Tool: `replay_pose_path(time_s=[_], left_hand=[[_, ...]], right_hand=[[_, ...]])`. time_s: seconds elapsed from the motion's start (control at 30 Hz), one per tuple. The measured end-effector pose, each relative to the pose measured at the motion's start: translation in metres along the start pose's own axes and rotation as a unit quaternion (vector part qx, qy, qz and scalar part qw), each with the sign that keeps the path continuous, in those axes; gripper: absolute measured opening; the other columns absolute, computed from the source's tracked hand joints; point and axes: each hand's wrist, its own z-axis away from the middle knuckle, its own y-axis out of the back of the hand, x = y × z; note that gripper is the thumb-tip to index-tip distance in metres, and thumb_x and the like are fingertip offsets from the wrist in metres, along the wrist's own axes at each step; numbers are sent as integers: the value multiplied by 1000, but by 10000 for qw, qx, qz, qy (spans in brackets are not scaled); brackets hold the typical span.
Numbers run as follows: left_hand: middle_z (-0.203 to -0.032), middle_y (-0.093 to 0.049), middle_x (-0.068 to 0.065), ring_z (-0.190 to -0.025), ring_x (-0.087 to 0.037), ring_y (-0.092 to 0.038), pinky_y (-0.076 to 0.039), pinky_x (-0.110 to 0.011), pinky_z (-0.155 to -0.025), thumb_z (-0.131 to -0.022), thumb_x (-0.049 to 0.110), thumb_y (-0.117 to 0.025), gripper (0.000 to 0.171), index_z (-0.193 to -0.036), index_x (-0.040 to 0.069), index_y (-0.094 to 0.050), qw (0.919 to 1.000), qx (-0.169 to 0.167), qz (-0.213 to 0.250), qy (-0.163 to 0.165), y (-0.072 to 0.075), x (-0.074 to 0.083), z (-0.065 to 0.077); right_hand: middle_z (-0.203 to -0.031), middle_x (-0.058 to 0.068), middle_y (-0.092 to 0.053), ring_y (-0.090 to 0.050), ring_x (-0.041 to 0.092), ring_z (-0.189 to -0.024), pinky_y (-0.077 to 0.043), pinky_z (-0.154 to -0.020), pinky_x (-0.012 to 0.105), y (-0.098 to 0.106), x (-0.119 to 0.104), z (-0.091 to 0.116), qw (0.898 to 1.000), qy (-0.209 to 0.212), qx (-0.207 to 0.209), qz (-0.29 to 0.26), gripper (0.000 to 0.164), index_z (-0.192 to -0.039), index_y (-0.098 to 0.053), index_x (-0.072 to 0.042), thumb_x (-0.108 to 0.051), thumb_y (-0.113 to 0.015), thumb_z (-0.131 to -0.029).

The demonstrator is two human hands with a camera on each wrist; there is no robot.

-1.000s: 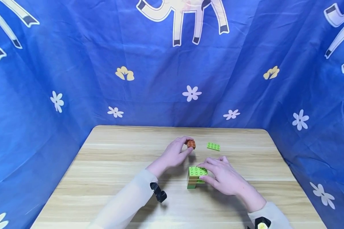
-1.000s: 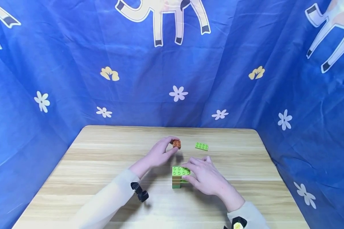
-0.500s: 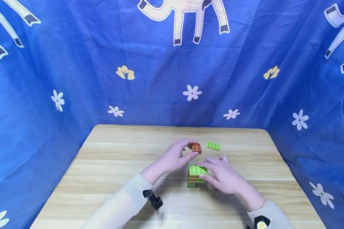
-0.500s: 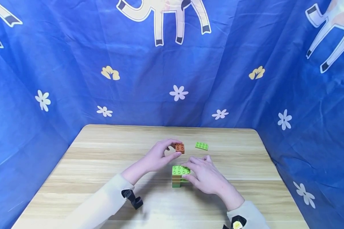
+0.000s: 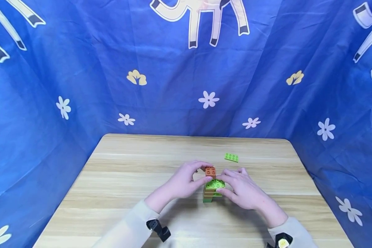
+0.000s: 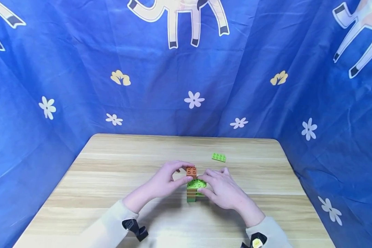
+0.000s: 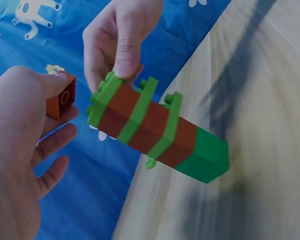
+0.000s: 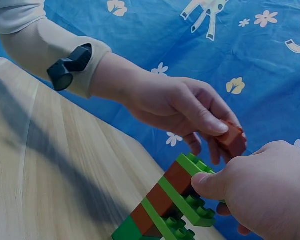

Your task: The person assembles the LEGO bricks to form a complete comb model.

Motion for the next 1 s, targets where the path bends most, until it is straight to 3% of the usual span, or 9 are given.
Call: replay_pose_path(time_s=[0.17, 0.43, 1.0], left_hand=[[-133, -69, 10, -120, -11, -62, -54, -41, -98, -103, 45, -69, 45, -141, 21, -67, 9999, 19, -3, -156, -6, -3, 8], [-134, -68, 10, -124, -10, -60, -51, -40, -105, -102, 43, -72, 45, -141, 21, -67, 10000, 40, -35, -77, -14, -7, 14], [-131, -69, 10, -123, -8, -61, -50, -37, -106, -100, 41, -74, 44, -139, 21, -69, 9987, 176, -151, -462, -18, -10, 14]], right_hand=[[-100, -21, -54, -53, 0, -85, -31, -85, 37, 0, 0, 0, 10000, 35, 40, -19, 36, -130, -73, -22, -41, -74, -100], [-101, -21, -54, -52, -2, -85, -31, -84, 37, -1, 0, 0, 10000, 27, 36, -18, 37, -130, -73, -20, -42, -74, -100], [-99, -20, -53, -52, 0, -84, -31, -85, 37, -1, 2, 0, 9999, 57, 83, 3, 39, -131, -73, -19, -44, -71, -102]])
